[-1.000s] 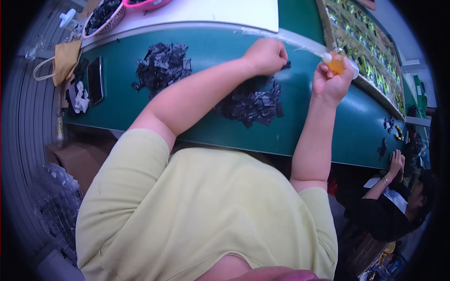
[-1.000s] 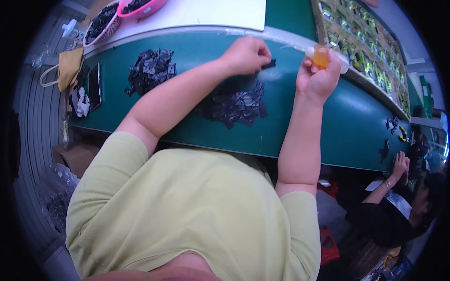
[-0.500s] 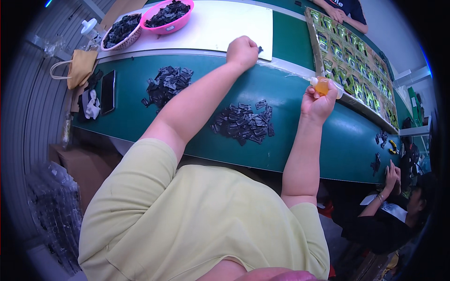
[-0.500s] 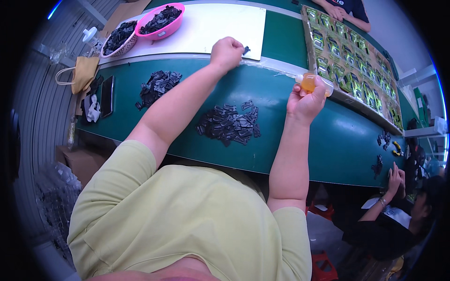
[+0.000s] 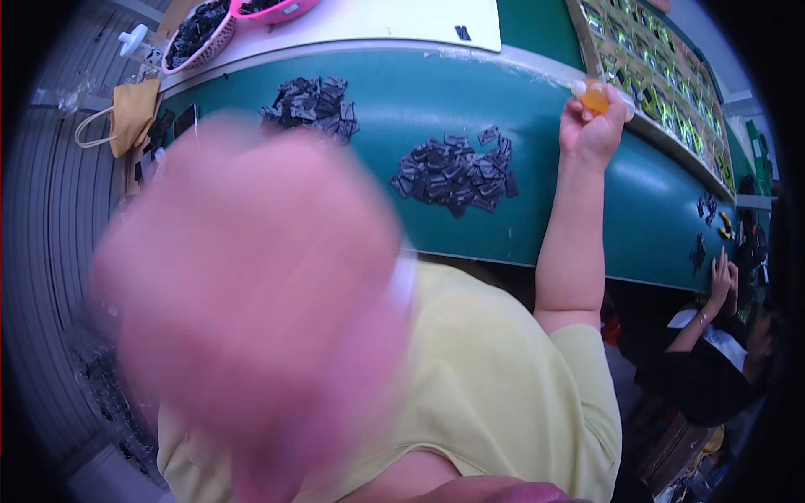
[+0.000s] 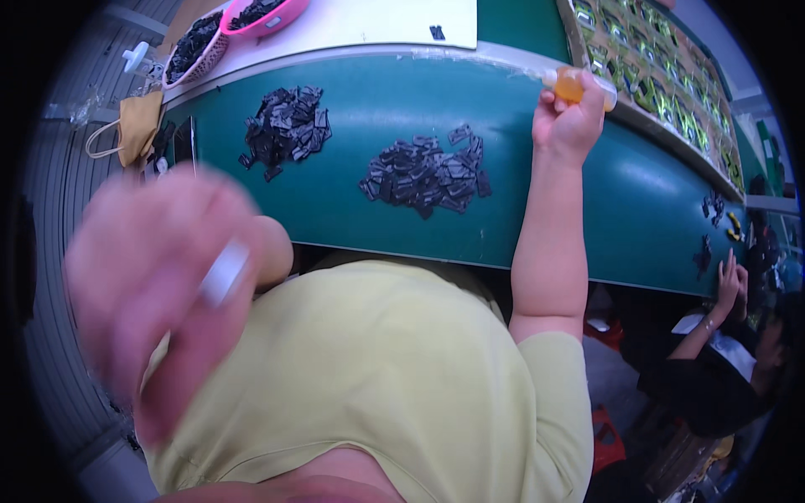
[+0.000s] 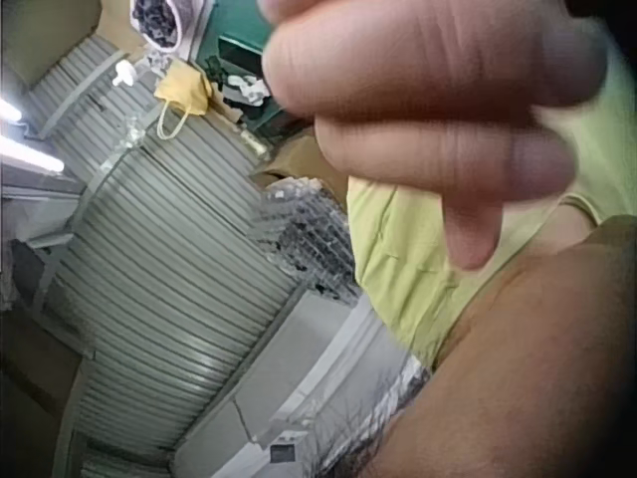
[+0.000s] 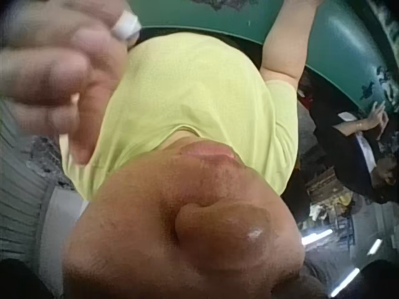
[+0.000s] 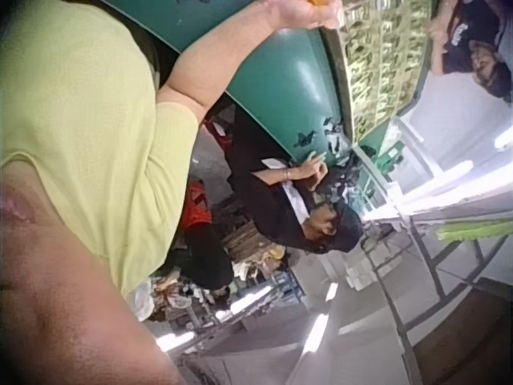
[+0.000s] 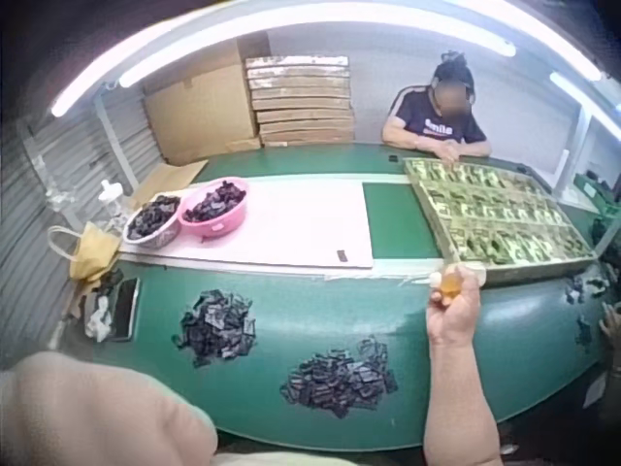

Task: The person assembles a plastic toy car by attaching small plastic parts to it and securing them with glue from a glue bottle.

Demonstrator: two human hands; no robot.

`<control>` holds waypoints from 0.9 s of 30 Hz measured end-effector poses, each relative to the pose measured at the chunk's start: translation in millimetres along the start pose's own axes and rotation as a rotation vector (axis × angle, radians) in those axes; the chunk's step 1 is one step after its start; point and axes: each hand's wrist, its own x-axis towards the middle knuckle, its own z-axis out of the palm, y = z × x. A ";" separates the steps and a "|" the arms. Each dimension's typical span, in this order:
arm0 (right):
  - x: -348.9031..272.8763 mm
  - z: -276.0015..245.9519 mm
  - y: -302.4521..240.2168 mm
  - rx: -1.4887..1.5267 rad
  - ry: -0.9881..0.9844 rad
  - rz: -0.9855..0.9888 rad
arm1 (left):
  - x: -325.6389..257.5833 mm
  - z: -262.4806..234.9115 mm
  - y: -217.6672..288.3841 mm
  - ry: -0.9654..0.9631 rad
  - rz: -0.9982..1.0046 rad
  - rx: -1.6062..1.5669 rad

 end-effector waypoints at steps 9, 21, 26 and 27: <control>-2.7 1.1 3.1 -0.047 -0.051 -0.001 | 0.4 46.6 14.8 -0.197 0.836 0.730; -6.5 -0.6 3.2 -0.066 -0.006 -0.010 | -11.2 39.1 27.7 -0.260 0.685 0.639; -2.3 -3.3 0.4 -0.065 -0.025 0.000 | -11.2 38.3 27.1 -0.252 0.406 0.612; -1.8 -6.2 -1.3 -0.051 -0.031 0.000 | -10.9 36.7 26.0 -0.245 0.345 0.588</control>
